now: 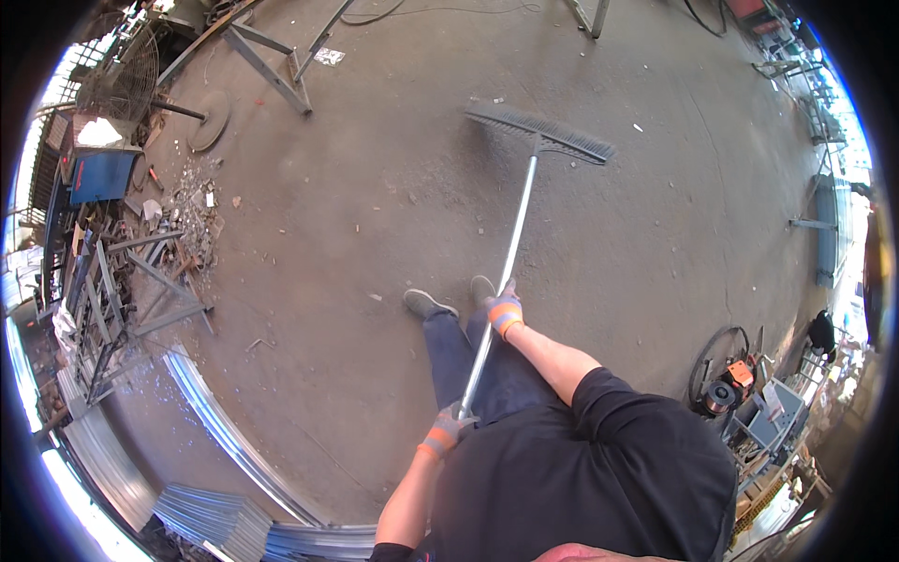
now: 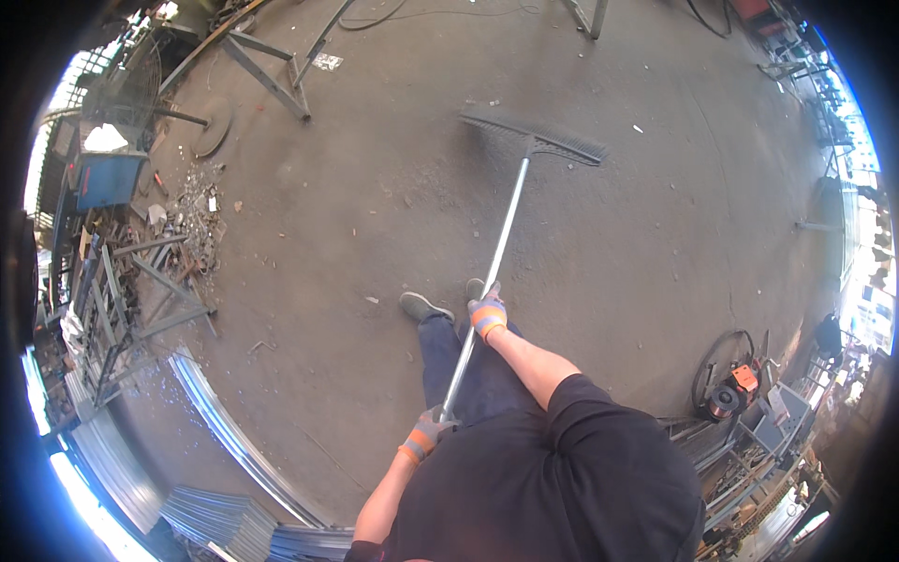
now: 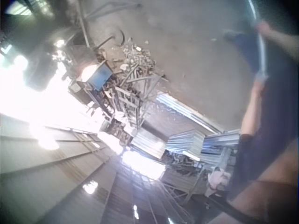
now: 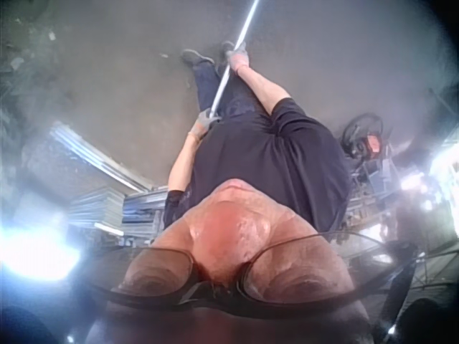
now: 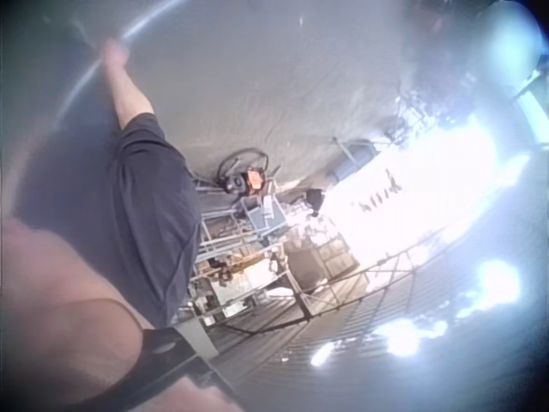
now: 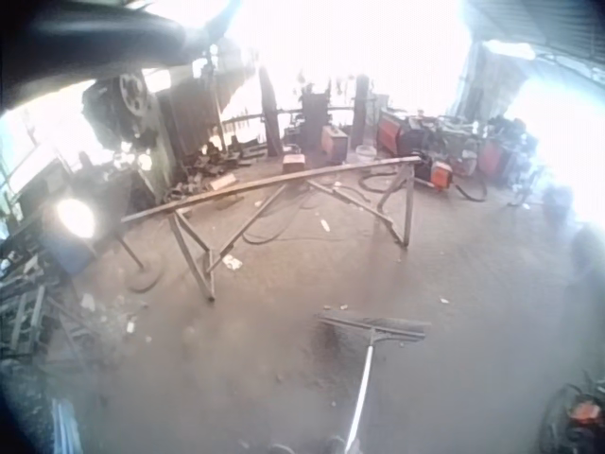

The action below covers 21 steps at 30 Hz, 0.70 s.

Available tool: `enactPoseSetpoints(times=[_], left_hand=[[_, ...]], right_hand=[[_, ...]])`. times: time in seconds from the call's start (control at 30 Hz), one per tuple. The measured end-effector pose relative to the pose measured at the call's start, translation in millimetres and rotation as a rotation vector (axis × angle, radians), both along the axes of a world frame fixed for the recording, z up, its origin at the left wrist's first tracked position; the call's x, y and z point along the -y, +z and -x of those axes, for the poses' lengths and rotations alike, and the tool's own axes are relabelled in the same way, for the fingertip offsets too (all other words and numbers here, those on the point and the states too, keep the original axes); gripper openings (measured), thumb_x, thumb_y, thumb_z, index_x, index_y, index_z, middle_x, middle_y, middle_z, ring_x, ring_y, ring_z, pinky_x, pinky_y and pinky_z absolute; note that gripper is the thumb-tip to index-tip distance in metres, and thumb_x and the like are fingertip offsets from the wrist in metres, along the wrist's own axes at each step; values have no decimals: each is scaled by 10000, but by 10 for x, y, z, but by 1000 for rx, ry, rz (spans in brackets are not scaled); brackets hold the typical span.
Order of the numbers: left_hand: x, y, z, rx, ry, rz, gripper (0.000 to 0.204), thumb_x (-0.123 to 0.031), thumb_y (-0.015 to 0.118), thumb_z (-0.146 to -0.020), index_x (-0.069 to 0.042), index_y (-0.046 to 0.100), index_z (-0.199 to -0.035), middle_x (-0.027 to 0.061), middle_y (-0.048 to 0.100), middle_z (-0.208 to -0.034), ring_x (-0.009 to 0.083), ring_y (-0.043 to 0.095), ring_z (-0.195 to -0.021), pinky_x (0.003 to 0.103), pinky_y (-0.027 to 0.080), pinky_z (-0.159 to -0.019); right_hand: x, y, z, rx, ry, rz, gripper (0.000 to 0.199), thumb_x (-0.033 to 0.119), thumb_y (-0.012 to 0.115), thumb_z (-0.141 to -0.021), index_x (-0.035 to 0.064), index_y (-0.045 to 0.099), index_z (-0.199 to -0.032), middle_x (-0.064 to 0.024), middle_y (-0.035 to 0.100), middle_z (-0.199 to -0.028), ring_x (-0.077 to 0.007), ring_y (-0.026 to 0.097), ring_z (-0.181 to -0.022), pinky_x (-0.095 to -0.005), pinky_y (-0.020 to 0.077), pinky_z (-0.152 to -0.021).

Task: The person sweeps scattered debris and metal shavings on a workshop floor using a push broom. They move across the space, gathering small pieces into piles and occasionally stepping around metal frames and equipment.

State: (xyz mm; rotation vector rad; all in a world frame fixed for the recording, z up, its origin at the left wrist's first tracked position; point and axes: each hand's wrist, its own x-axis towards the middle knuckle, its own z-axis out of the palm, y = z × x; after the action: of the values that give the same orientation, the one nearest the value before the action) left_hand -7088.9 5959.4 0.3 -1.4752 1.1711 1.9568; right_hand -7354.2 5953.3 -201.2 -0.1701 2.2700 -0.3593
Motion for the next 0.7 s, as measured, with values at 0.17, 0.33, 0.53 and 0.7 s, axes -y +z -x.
enactPoseSetpoints(times=[0.17, 0.33, 0.53, 0.7], left_hand=[[259, -405, 503, -10, 91, -91, 220, -144, 807, -812, -90, 603, -873, 31, 595, -676, 123, 516, -504, 310, 379, -414], [138, -311, 550, -30, 185, -114, 212, -162, 791, -817, -100, 605, -898, 20, 584, -687, 119, 519, -521, 311, 397, -426], [0, 10, 128, 72, 110, -61, 276, -172, 813, -791, -95, 641, -993, 11, 599, -712, 116, 529, -547, 314, 440, -477], [598, -727, 585, 2, 22, 92, 334, -177, 831, -776, -31, 632, -1001, 60, 613, -702, 161, 585, -520, 341, 477, -466]], right_hand=[[98, -767, 648, -99, 331, -110, 768, 263, 608, -860, -88, 331, -1484, -290, 705, -1106, -413, 699, -1051, -472, 562, -904], [199, -987, 463, -52, 466, -138, 719, 265, 580, -868, -137, 376, -1428, -286, 713, -1048, -408, 714, -995, -464, 578, -854], [243, 62, 42, 93, 18, 95, 965, 301, 639, -795, -53, 199, -1577, -362, 641, -1204, -453, 644, -1142, -463, 525, -974], [906, -345, 731, -91, 35, 139, 931, 288, 656, -809, -82, 234, -1552, -339, 675, -1138, -449, 669, -1093, -468, 546, -923]])
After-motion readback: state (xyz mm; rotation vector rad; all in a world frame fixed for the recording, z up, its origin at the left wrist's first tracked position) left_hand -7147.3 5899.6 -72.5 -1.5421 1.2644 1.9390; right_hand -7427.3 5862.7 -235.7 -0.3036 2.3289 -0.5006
